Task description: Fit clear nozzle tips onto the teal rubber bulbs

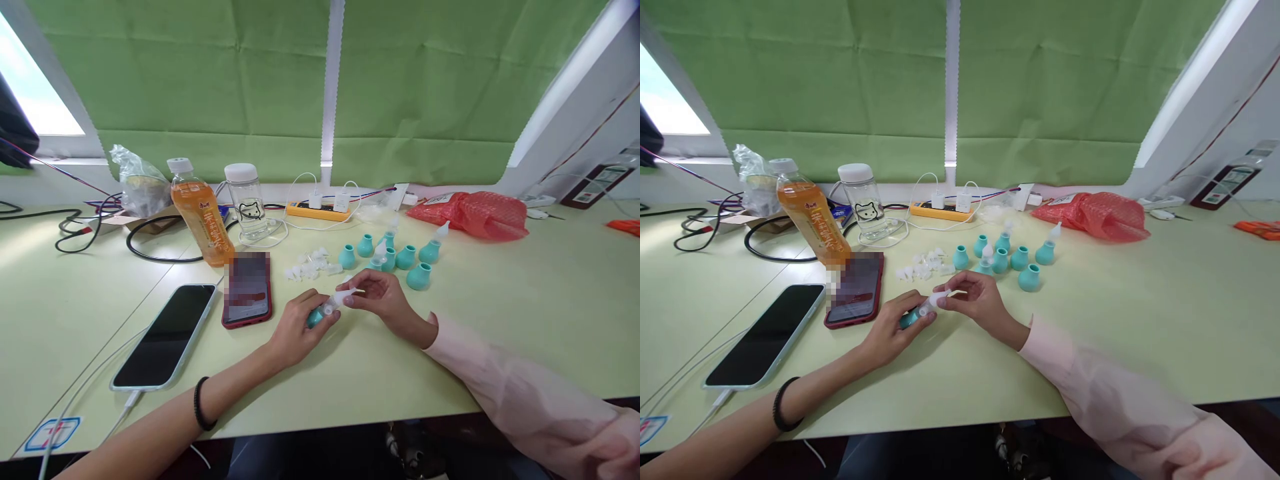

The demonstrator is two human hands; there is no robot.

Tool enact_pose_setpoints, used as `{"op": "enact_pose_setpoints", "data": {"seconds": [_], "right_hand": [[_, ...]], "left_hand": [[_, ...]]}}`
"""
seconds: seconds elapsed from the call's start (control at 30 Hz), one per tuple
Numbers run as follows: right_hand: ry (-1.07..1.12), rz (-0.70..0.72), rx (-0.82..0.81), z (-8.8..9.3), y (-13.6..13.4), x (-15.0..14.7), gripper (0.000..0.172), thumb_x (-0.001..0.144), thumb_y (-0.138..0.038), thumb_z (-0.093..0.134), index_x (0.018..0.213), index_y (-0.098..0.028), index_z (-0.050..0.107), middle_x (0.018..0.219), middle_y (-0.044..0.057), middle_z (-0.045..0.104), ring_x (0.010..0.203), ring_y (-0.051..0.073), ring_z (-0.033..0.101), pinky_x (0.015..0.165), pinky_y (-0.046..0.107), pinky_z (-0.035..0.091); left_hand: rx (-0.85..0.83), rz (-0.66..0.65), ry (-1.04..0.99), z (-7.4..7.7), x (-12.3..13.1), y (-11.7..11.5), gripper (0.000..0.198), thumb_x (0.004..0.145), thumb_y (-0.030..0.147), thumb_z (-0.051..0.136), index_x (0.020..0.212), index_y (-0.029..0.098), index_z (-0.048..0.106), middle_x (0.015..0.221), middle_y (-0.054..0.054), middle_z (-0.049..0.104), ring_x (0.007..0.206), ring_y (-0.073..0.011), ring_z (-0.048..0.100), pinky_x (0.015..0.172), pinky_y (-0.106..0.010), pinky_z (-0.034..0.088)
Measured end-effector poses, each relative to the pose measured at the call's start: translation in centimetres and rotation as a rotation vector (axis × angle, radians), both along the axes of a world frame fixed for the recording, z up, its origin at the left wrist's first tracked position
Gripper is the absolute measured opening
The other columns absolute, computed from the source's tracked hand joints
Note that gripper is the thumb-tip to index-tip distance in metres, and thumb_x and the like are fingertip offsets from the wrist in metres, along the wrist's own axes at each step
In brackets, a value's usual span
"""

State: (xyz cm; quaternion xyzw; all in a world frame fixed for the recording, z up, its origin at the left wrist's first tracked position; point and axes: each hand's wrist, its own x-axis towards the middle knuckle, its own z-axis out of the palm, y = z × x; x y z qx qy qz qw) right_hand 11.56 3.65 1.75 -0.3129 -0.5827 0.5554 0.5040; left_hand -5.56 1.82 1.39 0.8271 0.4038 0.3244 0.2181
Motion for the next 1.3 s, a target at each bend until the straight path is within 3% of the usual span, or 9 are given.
{"op": "enact_pose_setpoints", "data": {"seconds": [0.17, 0.43, 0.7, 0.83, 0.97, 1.17, 1.23, 1.3], "right_hand": [[-0.049, 0.035, -0.049, -0.2, 0.5, 0.2, 0.02, 0.055, -0.014, 0.07, 0.066, -0.015, 0.053, 0.074, 0.003, 0.065, 0.074, 0.014, 0.061, 0.067, 0.027, 0.049], [-0.177, -0.054, -0.076, -0.2, 0.4, 0.2, 0.027, 0.048, -0.017, 0.073, 0.065, -0.015, 0.052, 0.068, 0.001, 0.063, 0.064, 0.012, 0.059, 0.061, 0.024, 0.048], [-0.128, -0.011, -0.134, -0.2, -0.4, -0.4, 0.028, 0.048, -0.019, 0.073, 0.062, -0.015, 0.05, 0.061, -0.002, 0.059, 0.058, 0.011, 0.058, 0.057, 0.022, 0.048], [-0.171, 0.041, -0.167, 0.0, -0.6, -0.4, 0.028, 0.052, -0.024, 0.071, 0.063, -0.015, 0.047, 0.059, -0.003, 0.057, 0.04, 0.008, 0.054, 0.04, 0.018, 0.042], [-0.217, 0.017, -0.137, 0.2, -0.9, -0.3, 0.028, 0.052, -0.027, 0.071, 0.064, -0.015, 0.048, 0.062, -0.003, 0.055, 0.031, 0.004, 0.047, 0.031, 0.016, 0.033], [-0.16, -0.059, -0.045, 1.2, -1.1, -0.7, 0.024, 0.051, -0.027, 0.071, 0.061, -0.016, 0.052, 0.061, -0.002, 0.057, 0.042, 0.007, 0.051, 0.04, 0.021, 0.044], [-0.165, -0.12, 0.041, 2.4, -0.9, -0.7, 0.023, 0.05, -0.025, 0.072, 0.06, -0.016, 0.054, 0.058, -0.001, 0.058, 0.042, 0.007, 0.05, 0.04, 0.021, 0.044], [-0.206, -0.203, 0.166, 4.2, -0.5, -0.6, 0.021, 0.05, -0.024, 0.072, 0.061, -0.015, 0.055, 0.057, -0.001, 0.06, 0.039, 0.006, 0.048, 0.037, 0.02, 0.042]], "left_hand": [[0.018, -0.003, 0.032, -0.1, -0.1, 0.0, 0.02, 0.08, 0.029, 0.042, 0.078, 0.014, 0.054, 0.069, -0.002, 0.048, 0.064, -0.0123, 0.045, 0.058, -0.023, 0.034], [0.045, 0.0, 0.096, -0.5, 0.0, 0.0, 0.021, 0.081, 0.029, 0.041, 0.078, 0.013, 0.055, 0.069, -0.002, 0.048, 0.064, -0.0129, 0.045, 0.057, -0.023, 0.035], [0.136, -0.018, 0.14, -0.8, 0.0, -0.3, 0.02, 0.082, 0.026, 0.037, 0.081, 0.014, 0.053, 0.073, -0.005, 0.048, 0.067, -0.0148, 0.046, 0.059, -0.026, 0.038], [0.171, -0.005, 0.155, -1.1, 0.1, -0.5, 0.021, 0.082, 0.025, 0.035, 0.081, 0.013, 0.052, 0.073, -0.005, 0.049, 0.069, -0.016, 0.045, 0.06, -0.027, 0.038], [0.171, -0.011, 0.133, -1.2, 0.1, -0.7, 0.021, 0.083, 0.026, 0.036, 0.082, 0.013, 0.053, 0.072, -0.005, 0.049, 0.069, -0.0159, 0.046, 0.061, -0.027, 0.038], [0.101, 0.016, -0.001, -0.7, 0.3, -0.4, 0.021, 0.081, 0.03, 0.041, 0.089, 0.015, 0.055, 0.075, -0.005, 0.051, 0.071, -0.0153, 0.048, 0.063, -0.027, 0.04], [0.091, 0.036, -0.104, -0.5, 0.3, -0.2, 0.025, 0.079, 0.03, 0.047, 0.099, 0.016, 0.052, 0.086, -0.006, 0.053, 0.081, -0.0164, 0.05, 0.073, -0.029, 0.041], [0.103, 0.074, -0.201, -0.5, 0.3, -0.1, 0.042, 0.074, 0.031, 0.054, 0.113, 0.018, 0.043, 0.105, -0.008, 0.049, 0.098, -0.0191, 0.045, 0.085, -0.033, 0.036]]}}
